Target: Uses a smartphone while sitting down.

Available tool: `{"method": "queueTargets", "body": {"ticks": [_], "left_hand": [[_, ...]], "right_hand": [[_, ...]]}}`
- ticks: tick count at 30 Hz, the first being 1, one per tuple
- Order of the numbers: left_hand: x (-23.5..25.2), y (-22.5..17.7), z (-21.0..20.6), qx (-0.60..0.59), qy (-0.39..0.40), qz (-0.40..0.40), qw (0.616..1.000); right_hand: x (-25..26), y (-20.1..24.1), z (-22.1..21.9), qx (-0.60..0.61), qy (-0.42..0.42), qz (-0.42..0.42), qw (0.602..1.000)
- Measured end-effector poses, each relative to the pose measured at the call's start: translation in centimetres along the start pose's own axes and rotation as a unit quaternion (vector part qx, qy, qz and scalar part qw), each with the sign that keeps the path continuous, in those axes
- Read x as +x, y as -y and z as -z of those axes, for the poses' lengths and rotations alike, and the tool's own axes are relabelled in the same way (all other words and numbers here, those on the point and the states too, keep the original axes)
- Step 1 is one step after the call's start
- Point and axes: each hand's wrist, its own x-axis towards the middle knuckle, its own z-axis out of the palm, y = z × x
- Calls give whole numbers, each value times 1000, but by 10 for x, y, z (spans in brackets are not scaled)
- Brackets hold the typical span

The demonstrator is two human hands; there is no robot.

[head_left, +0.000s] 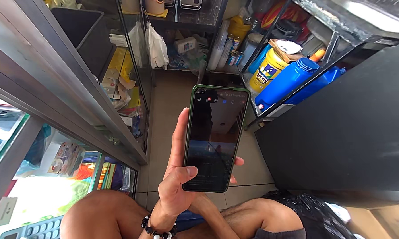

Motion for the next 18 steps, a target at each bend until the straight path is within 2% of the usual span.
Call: {"method": "queueTargets", "body": {"ticks": [5, 18], "left_hand": [[1, -1, -1, 5, 2, -1, 1000], [0, -2, 0, 8, -1, -5, 1000]], "right_hand": [[-18, 24, 23, -26, 45, -29, 998], [-23, 27, 27, -24, 47, -30, 998]]}}
